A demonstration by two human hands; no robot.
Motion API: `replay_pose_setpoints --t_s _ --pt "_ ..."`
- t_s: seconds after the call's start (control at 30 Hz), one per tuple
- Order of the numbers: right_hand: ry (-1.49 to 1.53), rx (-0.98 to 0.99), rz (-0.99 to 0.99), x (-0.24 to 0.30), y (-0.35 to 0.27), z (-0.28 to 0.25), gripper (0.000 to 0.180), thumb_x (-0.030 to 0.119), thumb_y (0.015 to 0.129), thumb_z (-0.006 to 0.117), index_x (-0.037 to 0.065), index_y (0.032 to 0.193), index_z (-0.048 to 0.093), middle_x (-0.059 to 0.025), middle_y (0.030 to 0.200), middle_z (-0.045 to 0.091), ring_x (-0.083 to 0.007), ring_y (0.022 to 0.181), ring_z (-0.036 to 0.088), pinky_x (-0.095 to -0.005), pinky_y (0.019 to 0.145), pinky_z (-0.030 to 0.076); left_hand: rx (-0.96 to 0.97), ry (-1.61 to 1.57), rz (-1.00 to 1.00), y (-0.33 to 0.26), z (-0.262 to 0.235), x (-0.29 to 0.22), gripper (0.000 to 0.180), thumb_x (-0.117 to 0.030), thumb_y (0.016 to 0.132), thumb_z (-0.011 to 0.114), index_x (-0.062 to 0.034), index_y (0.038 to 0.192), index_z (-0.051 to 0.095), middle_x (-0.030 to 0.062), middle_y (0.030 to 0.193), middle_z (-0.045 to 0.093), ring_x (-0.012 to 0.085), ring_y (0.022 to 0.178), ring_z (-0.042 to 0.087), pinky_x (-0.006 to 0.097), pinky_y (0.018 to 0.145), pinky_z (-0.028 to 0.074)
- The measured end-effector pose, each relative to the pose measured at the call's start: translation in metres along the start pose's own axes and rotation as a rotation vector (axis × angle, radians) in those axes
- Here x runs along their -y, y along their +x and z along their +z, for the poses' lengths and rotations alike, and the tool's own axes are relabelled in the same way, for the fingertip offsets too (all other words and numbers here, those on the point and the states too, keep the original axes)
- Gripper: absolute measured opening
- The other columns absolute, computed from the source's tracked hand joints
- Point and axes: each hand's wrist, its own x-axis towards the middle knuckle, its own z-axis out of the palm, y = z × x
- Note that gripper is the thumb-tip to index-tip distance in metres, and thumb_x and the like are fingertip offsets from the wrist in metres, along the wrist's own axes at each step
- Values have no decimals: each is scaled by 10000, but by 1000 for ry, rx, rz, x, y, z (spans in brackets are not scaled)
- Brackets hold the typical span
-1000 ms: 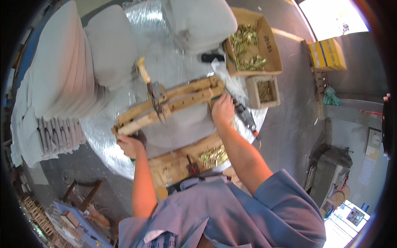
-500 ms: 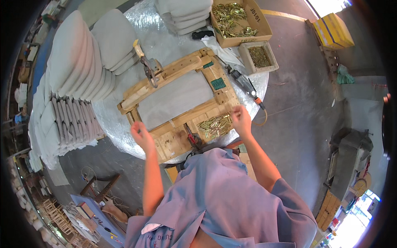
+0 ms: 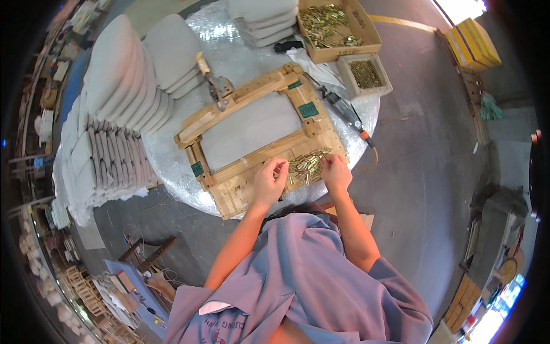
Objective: The person assembles a chair cushion onto a wooden frame using a pneumatic drill. They place the cushion, secure it with screws, and repeat the process for multiple cushions in a workshop setting.
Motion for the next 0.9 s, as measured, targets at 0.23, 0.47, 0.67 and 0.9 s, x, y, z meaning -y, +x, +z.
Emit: replay_pose_setpoints --t_s 0.23,0.47,0.67,0.9 --pt "80 8 -136 2 -3 -5 135 244 991 731 116 1032 713 -97 1031 727 -353 896 733 -465 738 574 -21 -151 -175 -16 -13 4 215 -234 1047 709 -26 1086 747 28 856 735 87 754 642 277 652 502" --pt "427 88 -405 89 -27 -46 118 114 976 754 44 1042 684 -143 1103 735 -317 845 744 -422 700 575 143 -482 -329 -20 -21 0 323 -269 1077 708 12 1233 741 36 1001 761 75 881 674 269 787 556" --pt "509 242 -489 136 -25 -33 111 61 983 730 33 1068 665 -147 910 745 -275 709 736 -380 638 570 147 -582 -249 -6 -36 -3 300 -308 1093 693 -14 1039 720 4 874 721 60 737 664 240 654 545" --pt "574 408 -425 157 -11 -8 128 101 1002 754 17 1033 662 -82 828 686 -123 734 652 -318 672 540 42 -794 -473 7 -58 44 335 -336 1128 612 -29 1103 745 41 932 768 105 772 721 271 702 589"
